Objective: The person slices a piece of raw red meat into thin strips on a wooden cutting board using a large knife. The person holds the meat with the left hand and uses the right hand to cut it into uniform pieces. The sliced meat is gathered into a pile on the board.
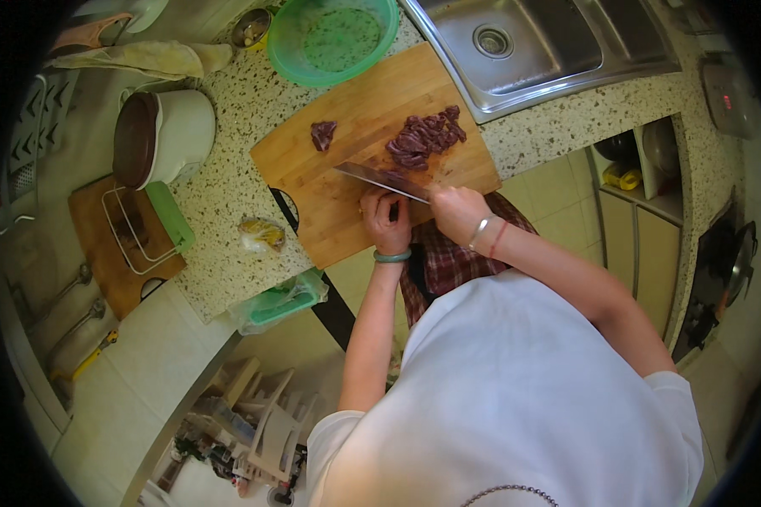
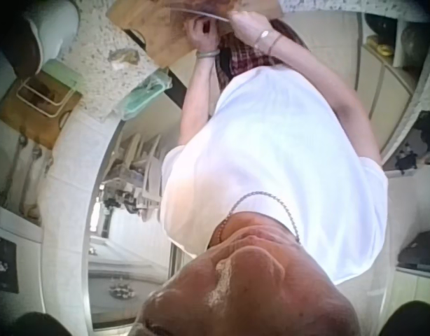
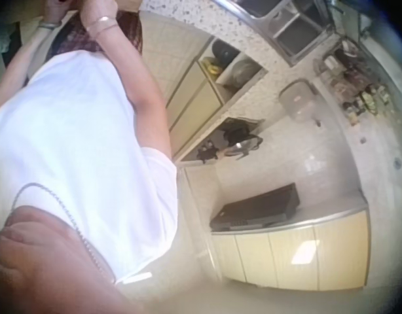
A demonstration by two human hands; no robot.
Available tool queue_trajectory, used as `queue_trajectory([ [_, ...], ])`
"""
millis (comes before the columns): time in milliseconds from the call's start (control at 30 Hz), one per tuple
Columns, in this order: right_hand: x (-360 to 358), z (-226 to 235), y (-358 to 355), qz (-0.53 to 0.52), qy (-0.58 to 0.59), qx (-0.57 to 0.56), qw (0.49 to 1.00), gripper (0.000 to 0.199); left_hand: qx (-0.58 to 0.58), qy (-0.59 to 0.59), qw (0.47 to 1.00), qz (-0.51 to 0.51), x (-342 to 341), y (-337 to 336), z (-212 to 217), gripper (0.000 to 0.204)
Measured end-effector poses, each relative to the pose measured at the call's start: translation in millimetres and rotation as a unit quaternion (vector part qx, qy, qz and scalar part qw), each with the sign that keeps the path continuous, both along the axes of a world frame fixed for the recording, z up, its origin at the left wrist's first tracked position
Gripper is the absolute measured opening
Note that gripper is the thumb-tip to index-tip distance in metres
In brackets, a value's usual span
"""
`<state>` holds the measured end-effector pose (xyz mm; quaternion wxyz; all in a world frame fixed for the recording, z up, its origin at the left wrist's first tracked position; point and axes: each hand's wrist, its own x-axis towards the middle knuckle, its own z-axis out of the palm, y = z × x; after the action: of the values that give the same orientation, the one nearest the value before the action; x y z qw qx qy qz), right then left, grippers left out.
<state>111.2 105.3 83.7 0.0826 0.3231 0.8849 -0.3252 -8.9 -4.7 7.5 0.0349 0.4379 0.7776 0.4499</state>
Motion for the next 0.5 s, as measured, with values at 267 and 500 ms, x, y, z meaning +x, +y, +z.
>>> queue_trajectory([
  [267,9.2,-6.9,25.9,0.027,-0.044,-0.022,0.998,0.014,0.009,0.011,1.000,0.013,1.5,3.7,2.5,0.014],
  [500,47.3,-9.7,62.6,-0.080,0.019,-0.066,0.994,0.031,-0.014,0.022,0.999,-0.025,5.2,3.1,17.6,0.021],
])
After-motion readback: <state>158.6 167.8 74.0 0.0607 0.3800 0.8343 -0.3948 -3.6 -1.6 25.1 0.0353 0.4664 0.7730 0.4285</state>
